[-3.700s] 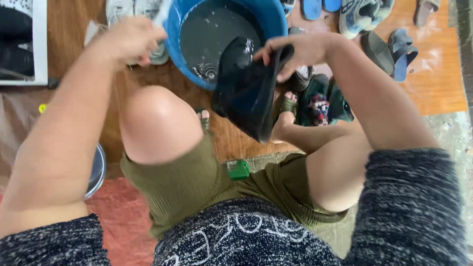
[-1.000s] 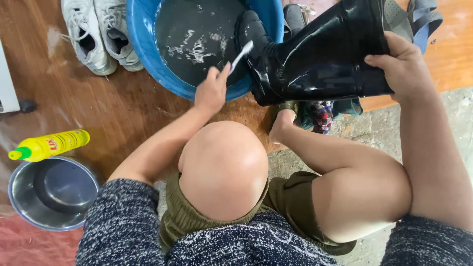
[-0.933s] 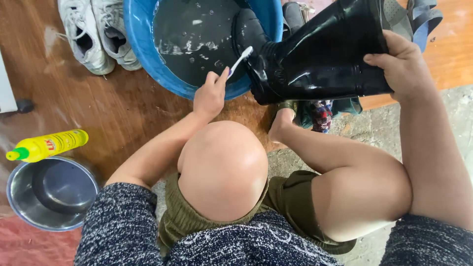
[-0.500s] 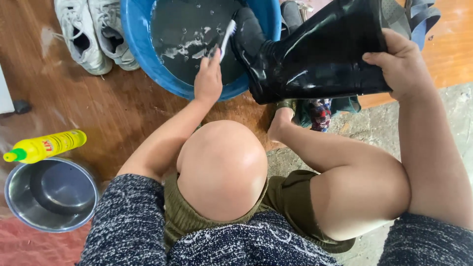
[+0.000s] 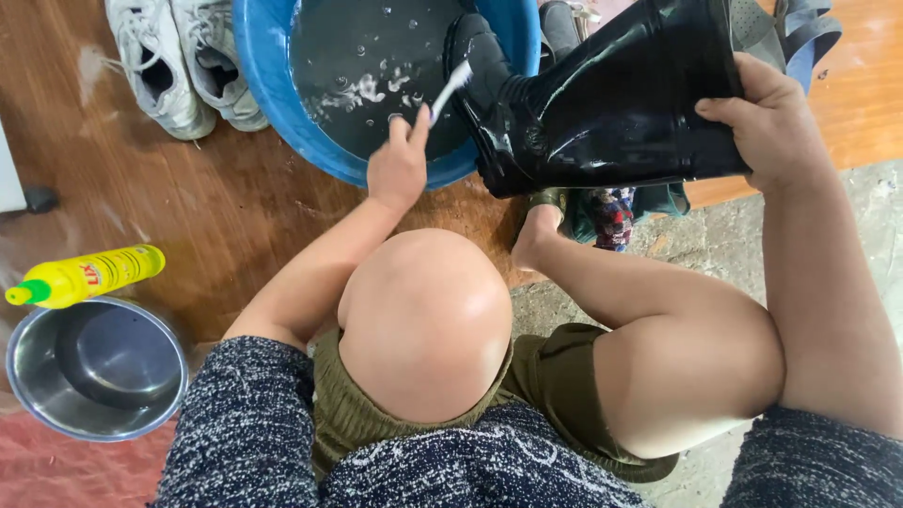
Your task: Clean a black rubber boot using a toothbrush and water from a bucket
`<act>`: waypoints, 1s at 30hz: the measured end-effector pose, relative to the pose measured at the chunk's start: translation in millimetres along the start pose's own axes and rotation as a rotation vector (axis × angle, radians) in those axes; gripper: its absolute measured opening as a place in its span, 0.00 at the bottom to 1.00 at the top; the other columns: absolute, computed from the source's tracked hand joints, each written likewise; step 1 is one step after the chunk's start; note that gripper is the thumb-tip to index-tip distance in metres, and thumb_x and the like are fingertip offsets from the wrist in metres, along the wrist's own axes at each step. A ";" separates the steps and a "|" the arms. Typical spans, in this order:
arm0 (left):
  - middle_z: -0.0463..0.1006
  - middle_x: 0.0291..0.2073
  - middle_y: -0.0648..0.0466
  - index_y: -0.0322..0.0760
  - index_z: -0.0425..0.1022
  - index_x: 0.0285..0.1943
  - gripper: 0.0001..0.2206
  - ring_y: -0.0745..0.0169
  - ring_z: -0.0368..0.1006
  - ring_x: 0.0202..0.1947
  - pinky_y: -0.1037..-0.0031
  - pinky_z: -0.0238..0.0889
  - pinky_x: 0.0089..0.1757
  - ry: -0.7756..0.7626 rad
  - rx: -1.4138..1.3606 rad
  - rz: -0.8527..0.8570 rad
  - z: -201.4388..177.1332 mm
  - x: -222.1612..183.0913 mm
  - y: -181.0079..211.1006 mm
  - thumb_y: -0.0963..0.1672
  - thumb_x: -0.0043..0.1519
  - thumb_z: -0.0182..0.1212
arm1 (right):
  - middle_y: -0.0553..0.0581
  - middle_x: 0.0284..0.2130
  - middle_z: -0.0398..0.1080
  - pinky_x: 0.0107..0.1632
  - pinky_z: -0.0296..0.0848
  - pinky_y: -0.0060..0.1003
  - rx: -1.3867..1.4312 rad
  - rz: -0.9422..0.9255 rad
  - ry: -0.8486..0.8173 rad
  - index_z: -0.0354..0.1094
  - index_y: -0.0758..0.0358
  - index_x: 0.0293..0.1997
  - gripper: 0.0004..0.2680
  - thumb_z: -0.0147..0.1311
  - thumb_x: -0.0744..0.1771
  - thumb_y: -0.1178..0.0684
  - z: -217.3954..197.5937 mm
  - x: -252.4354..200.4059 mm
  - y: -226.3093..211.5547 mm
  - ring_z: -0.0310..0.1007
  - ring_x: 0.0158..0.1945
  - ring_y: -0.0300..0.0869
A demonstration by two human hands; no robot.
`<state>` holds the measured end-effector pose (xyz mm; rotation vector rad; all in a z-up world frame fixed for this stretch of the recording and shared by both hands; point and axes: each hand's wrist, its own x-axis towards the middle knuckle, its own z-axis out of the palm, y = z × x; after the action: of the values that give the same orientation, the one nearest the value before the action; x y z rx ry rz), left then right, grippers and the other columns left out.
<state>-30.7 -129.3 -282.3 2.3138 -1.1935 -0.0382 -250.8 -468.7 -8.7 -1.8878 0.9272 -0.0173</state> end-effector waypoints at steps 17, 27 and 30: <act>0.66 0.55 0.39 0.32 0.67 0.68 0.19 0.31 0.75 0.35 0.44 0.71 0.32 -0.342 0.189 -0.382 -17.9 68.5 -84.4 0.38 0.67 0.50 | 0.45 0.41 0.66 0.41 0.75 0.31 0.014 0.030 -0.004 0.68 0.51 0.61 0.15 0.51 0.68 0.61 1.3 -6.0 -6.3 0.69 0.43 0.35; 0.66 0.42 0.50 0.34 0.62 0.73 0.20 0.59 0.61 0.23 0.68 0.55 0.17 0.107 0.237 0.440 -26.4 27.9 -40.7 0.38 0.71 0.50 | 0.43 0.39 0.64 0.40 0.72 0.29 0.009 0.037 0.003 0.67 0.50 0.60 0.15 0.50 0.67 0.60 3.3 -9.4 -16.5 0.67 0.42 0.33; 0.69 0.40 0.51 0.33 0.60 0.74 0.20 0.67 0.61 0.19 0.74 0.58 0.15 0.077 0.377 0.416 -25.9 45.8 -56.7 0.39 0.72 0.47 | 0.41 0.38 0.63 0.40 0.68 0.27 0.010 0.022 0.005 0.67 0.50 0.58 0.14 0.51 0.66 0.60 -0.1 -1.8 -3.8 0.65 0.41 0.30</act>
<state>46.4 -126.3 -277.0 2.2900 -1.7361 0.4562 -249.9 -466.9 -5.1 -1.8696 0.9495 -0.0139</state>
